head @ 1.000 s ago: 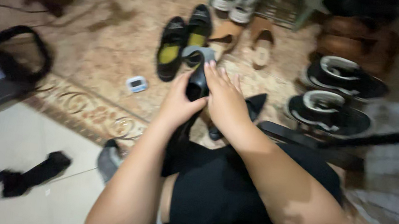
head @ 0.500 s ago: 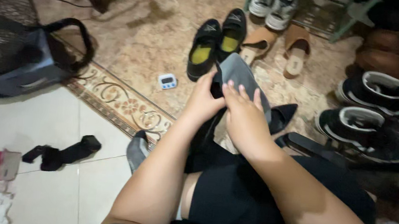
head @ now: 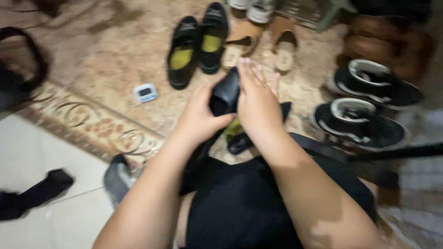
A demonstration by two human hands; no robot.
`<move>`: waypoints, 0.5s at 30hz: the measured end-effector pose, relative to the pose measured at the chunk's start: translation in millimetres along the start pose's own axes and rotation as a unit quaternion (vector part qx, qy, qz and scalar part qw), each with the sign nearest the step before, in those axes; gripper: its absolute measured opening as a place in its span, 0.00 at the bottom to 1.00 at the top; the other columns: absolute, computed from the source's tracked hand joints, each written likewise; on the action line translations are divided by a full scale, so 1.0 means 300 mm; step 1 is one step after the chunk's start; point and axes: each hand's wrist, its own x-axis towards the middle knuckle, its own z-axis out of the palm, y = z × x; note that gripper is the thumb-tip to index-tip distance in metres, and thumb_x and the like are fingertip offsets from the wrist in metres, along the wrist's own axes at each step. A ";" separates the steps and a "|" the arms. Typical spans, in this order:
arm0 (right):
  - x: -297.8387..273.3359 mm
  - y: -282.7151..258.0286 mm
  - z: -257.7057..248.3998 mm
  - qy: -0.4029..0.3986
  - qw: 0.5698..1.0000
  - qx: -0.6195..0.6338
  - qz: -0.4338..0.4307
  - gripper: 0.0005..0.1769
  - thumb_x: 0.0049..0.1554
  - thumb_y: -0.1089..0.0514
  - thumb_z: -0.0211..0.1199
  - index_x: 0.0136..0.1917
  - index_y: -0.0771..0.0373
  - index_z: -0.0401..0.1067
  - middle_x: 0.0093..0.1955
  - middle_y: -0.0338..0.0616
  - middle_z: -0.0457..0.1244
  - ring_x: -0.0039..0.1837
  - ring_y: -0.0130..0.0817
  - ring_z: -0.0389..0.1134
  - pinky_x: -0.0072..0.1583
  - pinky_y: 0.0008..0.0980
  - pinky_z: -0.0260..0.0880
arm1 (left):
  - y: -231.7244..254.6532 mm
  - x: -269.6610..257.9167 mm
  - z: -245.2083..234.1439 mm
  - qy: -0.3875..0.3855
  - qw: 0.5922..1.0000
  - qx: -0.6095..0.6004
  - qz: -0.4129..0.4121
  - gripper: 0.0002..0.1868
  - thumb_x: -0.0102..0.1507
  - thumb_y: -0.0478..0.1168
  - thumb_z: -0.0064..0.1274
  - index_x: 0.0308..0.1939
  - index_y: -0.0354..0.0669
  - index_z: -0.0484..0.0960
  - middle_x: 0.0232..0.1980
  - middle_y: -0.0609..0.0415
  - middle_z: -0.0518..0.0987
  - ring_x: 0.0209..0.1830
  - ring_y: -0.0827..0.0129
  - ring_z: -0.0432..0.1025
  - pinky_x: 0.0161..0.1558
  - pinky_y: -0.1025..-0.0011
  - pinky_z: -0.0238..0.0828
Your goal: The person sits on the floor and wipes a pair of black slip-on shoes with a yellow cloth. They handle one shoe at a time, wiping the exterior and interior surfaces, then place the cleaned shoe on the floor.
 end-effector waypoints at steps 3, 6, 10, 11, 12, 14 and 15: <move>-0.049 -0.079 -0.009 -0.036 0.998 -0.016 -0.041 0.30 0.59 0.66 0.51 0.75 0.68 0.61 0.75 0.58 0.58 0.77 0.58 0.57 0.76 0.65 0.41 | -0.037 -0.003 -0.012 0.048 0.999 0.017 -0.012 0.45 0.48 0.47 0.68 0.66 0.32 0.70 0.64 0.34 0.74 0.67 0.45 0.68 0.68 0.58 0.64; -0.103 -0.155 -0.001 -0.119 0.992 -0.017 -0.050 0.31 0.57 0.66 0.52 0.74 0.67 0.61 0.75 0.56 0.59 0.75 0.57 0.58 0.76 0.66 0.41 | -0.101 -0.005 -0.027 0.100 0.993 0.034 -0.048 0.45 0.50 0.47 0.68 0.67 0.31 0.69 0.65 0.33 0.72 0.68 0.45 0.67 0.68 0.59 0.63; -0.118 -0.161 0.004 -0.110 0.993 0.021 -0.048 0.30 0.59 0.65 0.52 0.75 0.66 0.61 0.74 0.57 0.59 0.75 0.57 0.58 0.75 0.66 0.41 | -0.139 0.004 -0.028 0.110 0.993 0.040 -0.011 0.44 0.52 0.45 0.67 0.69 0.31 0.69 0.67 0.33 0.72 0.70 0.44 0.66 0.71 0.58 0.61; -0.102 -0.152 0.015 -0.090 0.994 0.026 -0.049 0.30 0.59 0.65 0.52 0.75 0.66 0.61 0.74 0.57 0.59 0.75 0.59 0.58 0.74 0.67 0.41 | -0.136 0.001 -0.037 0.098 0.994 0.045 -0.010 0.45 0.51 0.46 0.69 0.68 0.31 0.69 0.66 0.33 0.72 0.70 0.44 0.66 0.70 0.58 0.62; -0.088 -0.126 0.012 -0.071 0.996 0.024 -0.048 0.30 0.59 0.65 0.52 0.75 0.66 0.60 0.75 0.58 0.59 0.75 0.61 0.58 0.73 0.67 0.41 | -0.124 0.002 -0.031 0.083 0.996 0.044 -0.007 0.45 0.51 0.47 0.70 0.67 0.31 0.69 0.66 0.33 0.72 0.69 0.44 0.66 0.69 0.58 0.62; -0.041 -0.079 0.017 -0.040 0.999 0.027 -0.016 0.29 0.61 0.64 0.52 0.76 0.65 0.60 0.74 0.58 0.60 0.75 0.60 0.58 0.74 0.67 0.41 | -0.084 0.006 -0.017 0.046 0.998 0.036 -0.007 0.45 0.50 0.47 0.70 0.66 0.32 0.70 0.64 0.33 0.72 0.67 0.44 0.67 0.68 0.58 0.63; -0.023 -0.048 0.011 -0.023 0.999 0.027 0.001 0.28 0.63 0.64 0.51 0.76 0.64 0.60 0.74 0.58 0.60 0.75 0.60 0.58 0.74 0.66 0.41 | -0.061 0.003 -0.015 0.024 0.999 0.029 -0.009 0.45 0.49 0.47 0.70 0.66 0.32 0.70 0.64 0.34 0.73 0.67 0.45 0.67 0.68 0.58 0.63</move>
